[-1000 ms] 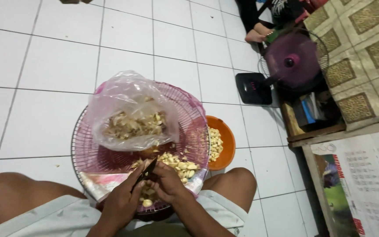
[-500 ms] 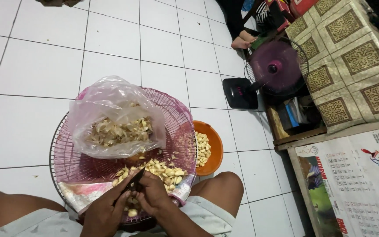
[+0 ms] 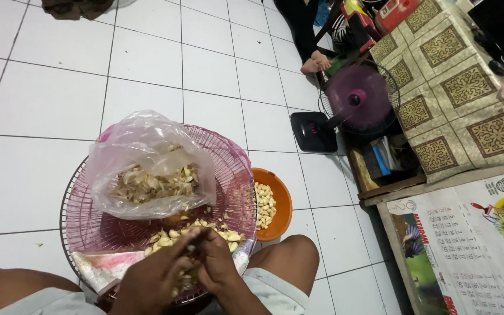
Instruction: The person sits on the floor and peels garlic cloves using a small knife. They pick cloves from a plastic bag, peel them over a pink basket, and place the peeled cloves into an orange bowl.
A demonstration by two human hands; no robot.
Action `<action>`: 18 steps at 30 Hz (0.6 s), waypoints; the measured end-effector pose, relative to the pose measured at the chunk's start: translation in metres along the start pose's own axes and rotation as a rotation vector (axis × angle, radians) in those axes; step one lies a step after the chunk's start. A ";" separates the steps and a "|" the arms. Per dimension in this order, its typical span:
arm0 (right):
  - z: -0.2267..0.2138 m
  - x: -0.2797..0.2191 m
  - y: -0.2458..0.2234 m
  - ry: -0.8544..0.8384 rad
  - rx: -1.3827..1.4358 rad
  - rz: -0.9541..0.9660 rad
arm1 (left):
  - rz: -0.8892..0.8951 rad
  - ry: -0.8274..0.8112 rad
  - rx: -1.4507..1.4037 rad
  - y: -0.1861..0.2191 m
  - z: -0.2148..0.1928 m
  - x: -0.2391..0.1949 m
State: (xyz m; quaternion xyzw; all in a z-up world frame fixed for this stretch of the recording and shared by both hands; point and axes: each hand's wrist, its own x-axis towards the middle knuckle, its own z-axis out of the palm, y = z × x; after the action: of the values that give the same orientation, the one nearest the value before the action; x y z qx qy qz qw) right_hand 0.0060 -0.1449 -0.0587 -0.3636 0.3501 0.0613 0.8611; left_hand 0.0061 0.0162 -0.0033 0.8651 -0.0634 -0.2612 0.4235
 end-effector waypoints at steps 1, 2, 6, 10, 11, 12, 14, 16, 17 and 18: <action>-0.001 0.000 -0.001 -0.002 -0.002 0.001 | -0.001 0.002 -0.001 0.000 0.002 0.004; -0.001 0.002 -0.002 0.006 -0.011 -0.013 | 0.443 0.207 0.003 0.001 0.004 0.009; -0.003 0.002 -0.007 0.042 -0.041 -0.068 | -0.129 0.175 -0.257 0.039 -0.030 0.039; -0.009 0.011 -0.008 0.099 0.000 -0.089 | -0.124 0.019 0.136 0.020 -0.007 0.048; -0.014 0.019 -0.007 0.063 0.018 -0.132 | 0.008 0.043 0.038 0.004 0.012 0.052; -0.022 0.022 -0.001 0.038 0.037 -0.167 | 0.131 0.060 -0.064 -0.016 0.034 0.051; -0.014 0.008 -0.002 0.079 0.023 -0.141 | 0.011 -0.021 -0.141 0.007 0.020 0.030; -0.011 0.007 -0.002 0.115 0.005 -0.122 | -0.103 -0.096 -0.220 0.016 0.015 0.023; -0.015 0.010 0.002 0.125 0.006 -0.136 | -0.121 -0.085 -0.236 0.012 0.019 0.023; -0.018 0.013 0.007 0.134 0.007 -0.149 | -0.141 -0.071 -0.251 0.007 0.023 0.024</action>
State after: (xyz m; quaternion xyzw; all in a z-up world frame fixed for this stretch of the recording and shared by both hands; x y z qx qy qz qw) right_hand 0.0036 -0.1537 -0.0799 -0.3889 0.3789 -0.0286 0.8393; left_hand 0.0162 -0.0118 -0.0192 0.7977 0.0157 -0.3266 0.5066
